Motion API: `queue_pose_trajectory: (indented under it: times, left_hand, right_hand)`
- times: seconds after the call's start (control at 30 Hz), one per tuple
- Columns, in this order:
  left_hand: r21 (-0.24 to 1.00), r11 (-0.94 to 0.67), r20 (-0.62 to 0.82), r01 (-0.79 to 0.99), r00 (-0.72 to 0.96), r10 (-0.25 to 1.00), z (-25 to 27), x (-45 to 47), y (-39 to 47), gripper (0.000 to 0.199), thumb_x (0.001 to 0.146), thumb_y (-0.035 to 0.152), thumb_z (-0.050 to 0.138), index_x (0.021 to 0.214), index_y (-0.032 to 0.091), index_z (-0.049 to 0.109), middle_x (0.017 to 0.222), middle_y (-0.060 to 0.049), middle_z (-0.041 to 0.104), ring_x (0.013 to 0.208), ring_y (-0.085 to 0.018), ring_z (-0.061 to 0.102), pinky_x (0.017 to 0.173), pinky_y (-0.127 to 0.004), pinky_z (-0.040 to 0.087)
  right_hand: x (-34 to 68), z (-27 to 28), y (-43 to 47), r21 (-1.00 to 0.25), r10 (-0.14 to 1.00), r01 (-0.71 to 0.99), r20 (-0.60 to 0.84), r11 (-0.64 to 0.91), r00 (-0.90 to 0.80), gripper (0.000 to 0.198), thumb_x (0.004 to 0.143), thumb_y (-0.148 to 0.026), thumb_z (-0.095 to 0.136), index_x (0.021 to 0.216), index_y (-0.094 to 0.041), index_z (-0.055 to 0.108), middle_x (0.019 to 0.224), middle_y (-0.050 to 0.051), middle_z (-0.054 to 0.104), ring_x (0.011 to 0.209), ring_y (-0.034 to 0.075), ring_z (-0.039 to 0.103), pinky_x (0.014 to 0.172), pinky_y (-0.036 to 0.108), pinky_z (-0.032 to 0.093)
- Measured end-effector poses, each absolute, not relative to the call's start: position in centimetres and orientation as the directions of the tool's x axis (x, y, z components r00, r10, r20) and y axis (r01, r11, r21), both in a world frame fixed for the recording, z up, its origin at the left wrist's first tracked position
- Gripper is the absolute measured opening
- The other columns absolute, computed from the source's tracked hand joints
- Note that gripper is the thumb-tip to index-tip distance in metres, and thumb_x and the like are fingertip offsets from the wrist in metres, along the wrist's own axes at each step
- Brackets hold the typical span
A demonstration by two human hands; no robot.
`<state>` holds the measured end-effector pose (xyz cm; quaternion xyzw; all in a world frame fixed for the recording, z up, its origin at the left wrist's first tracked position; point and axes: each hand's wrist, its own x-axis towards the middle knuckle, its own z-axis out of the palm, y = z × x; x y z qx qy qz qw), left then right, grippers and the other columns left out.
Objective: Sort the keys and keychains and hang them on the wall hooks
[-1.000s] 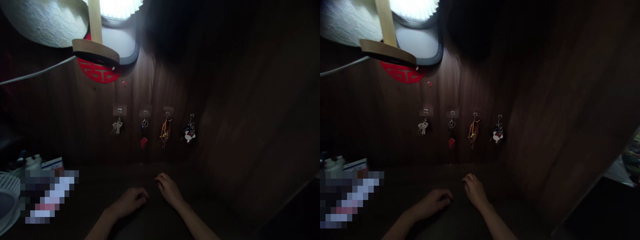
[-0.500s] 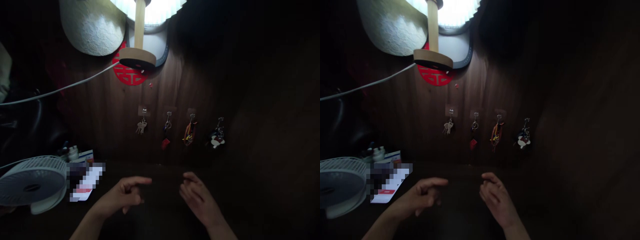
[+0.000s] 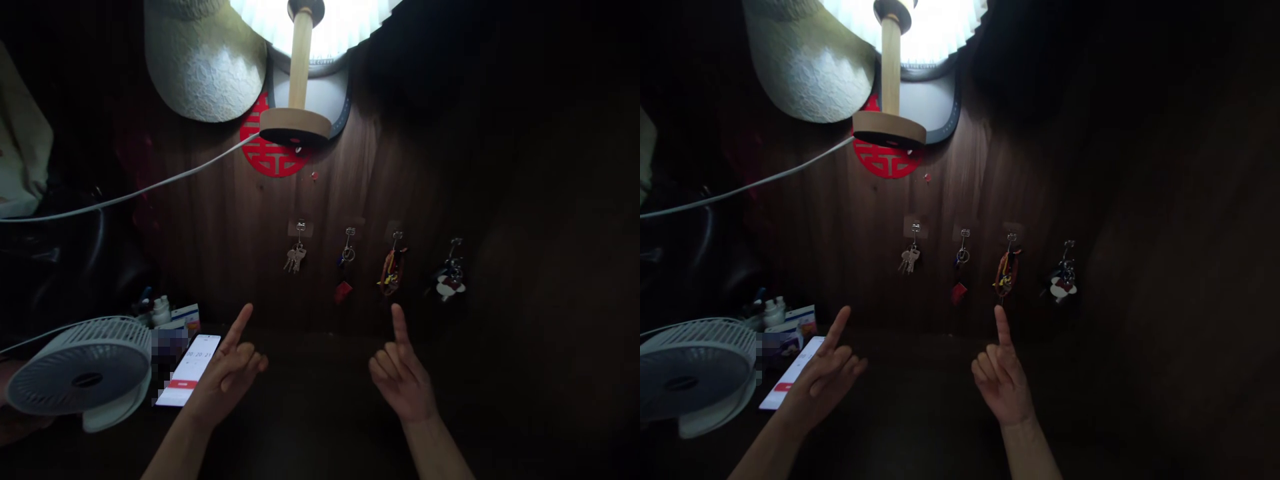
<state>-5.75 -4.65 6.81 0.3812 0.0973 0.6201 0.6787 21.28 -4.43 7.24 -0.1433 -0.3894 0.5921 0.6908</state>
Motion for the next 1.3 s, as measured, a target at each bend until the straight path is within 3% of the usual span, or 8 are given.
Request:
queue_pose_trajectory:
  times: [0.23, 0.33, 0.4, 0.57, 0.73, 0.93, 1.1, 1.3]
  left_hand:
    - [0.704, -0.064, 0.309, -0.707, 0.224, 0.924, 7.4, -5.3, -3.9, 0.058, 0.075, 0.019, 0.062, 0.131, 0.029, 0.048, 0.039, 0.014, 0.020, 0.042, -0.007, 0.022, 0.063, -0.026, 0.038]
    - [0.821, -0.134, 0.270, -0.555, 0.170, 0.948, 8.8, -4.6, -2.3, 0.055, 0.078, 0.025, 0.061, 0.131, 0.027, 0.046, 0.049, 0.011, 0.043, 0.050, -0.008, 0.040, 0.069, -0.029, 0.040]
    - [0.882, -0.264, 0.311, -0.391, 0.062, 0.948, 10.1, -4.0, -0.4, 0.047, 0.077, 0.029, 0.062, 0.124, 0.025, 0.052, 0.079, 0.003, 0.062, 0.074, -0.012, 0.056, 0.078, -0.030, 0.042]
    - [0.852, -0.521, 0.524, 0.057, -0.077, 0.848, 13.6, -1.5, 5.7, 0.053, 0.073, 0.030, 0.066, 0.122, 0.023, 0.048, 0.134, -0.009, 0.045, 0.121, -0.022, 0.045, 0.096, -0.034, 0.038]
    - [0.827, -0.489, 0.546, 0.278, -0.188, 0.817, 15.6, 1.2, 8.9, 0.061, 0.066, 0.031, 0.070, 0.120, 0.015, 0.046, 0.125, -0.014, 0.049, 0.118, -0.024, 0.046, 0.100, -0.036, 0.033]
    - [0.896, -0.407, 0.439, 0.181, -0.206, 0.875, 16.6, 2.1, 10.0, 0.045, 0.065, 0.036, 0.068, 0.101, 0.014, 0.054, 0.097, -0.008, 0.060, 0.095, -0.024, 0.056, 0.085, -0.037, 0.041]
    - [0.950, -0.312, 0.312, -0.009, -0.003, 0.950, 17.4, 1.5, 10.1, 0.023, 0.063, 0.037, 0.070, 0.066, 0.017, 0.058, 0.062, 0.004, 0.056, 0.065, -0.016, 0.057, 0.066, -0.030, 0.046]
    - [0.961, -0.172, 0.209, -0.218, 0.158, 0.965, 17.7, 1.7, 9.2, 0.017, 0.071, 0.030, 0.065, 0.080, 0.016, 0.061, 0.078, -0.002, 0.064, 0.072, -0.014, 0.062, 0.071, -0.030, 0.052]
  right_hand:
    - [21.1, 7.4, -3.7, -0.685, 0.916, -0.681, 0.398, 0.261, -0.050, 0.058, 0.074, -0.033, 0.069, 0.127, -0.035, 0.047, 0.045, -0.013, 0.013, 0.043, 0.007, 0.005, 0.041, 0.020, 0.015]
    - [20.7, 8.3, -2.9, -0.774, 0.926, -0.589, 0.362, 0.234, -0.108, 0.052, 0.076, -0.034, 0.067, 0.125, -0.029, 0.052, 0.044, -0.011, 0.030, 0.042, 0.007, 0.019, 0.041, 0.019, 0.020]
    - [20.3, 9.2, -2.0, -0.867, 0.941, -0.449, 0.308, 0.217, -0.140, 0.045, 0.077, -0.032, 0.065, 0.121, -0.025, 0.056, 0.058, -0.004, 0.053, 0.050, 0.008, 0.038, 0.044, 0.019, 0.028]
    - [18.2, 12.1, 1.5, -0.932, 0.937, -0.121, 0.348, 0.341, -0.039, 0.036, 0.075, -0.028, 0.062, 0.111, -0.023, 0.061, 0.112, 0.008, 0.063, 0.097, 0.020, 0.057, 0.062, 0.024, 0.046]
    - [15.5, 14.5, 6.8, -0.875, 0.878, -0.068, 0.479, 0.479, 0.026, 0.042, 0.072, -0.015, 0.050, 0.112, -0.023, 0.058, 0.126, 0.007, 0.056, 0.111, 0.020, 0.053, 0.073, 0.029, 0.050]
    - [13.4, 14.8, 10.0, -0.868, 0.867, -0.079, 0.494, 0.490, -0.056, 0.045, 0.067, -0.009, 0.041, 0.106, -0.021, 0.060, 0.106, 0.005, 0.065, 0.099, 0.018, 0.058, 0.068, 0.027, 0.051]
    - [13.5, 14.9, 9.1, -0.837, 0.823, -0.026, 0.543, 0.547, -0.165, 0.035, 0.076, -0.013, 0.041, 0.101, -0.020, 0.064, 0.095, 0.002, 0.067, 0.084, 0.015, 0.061, 0.068, 0.027, 0.051]
    - [16.0, 18.0, 8.4, -0.553, 0.737, 0.515, 0.616, 0.656, -0.278, 0.037, 0.079, -0.005, 0.038, 0.095, -0.022, 0.066, 0.090, 0.000, 0.067, 0.084, 0.014, 0.060, 0.078, 0.028, 0.047]
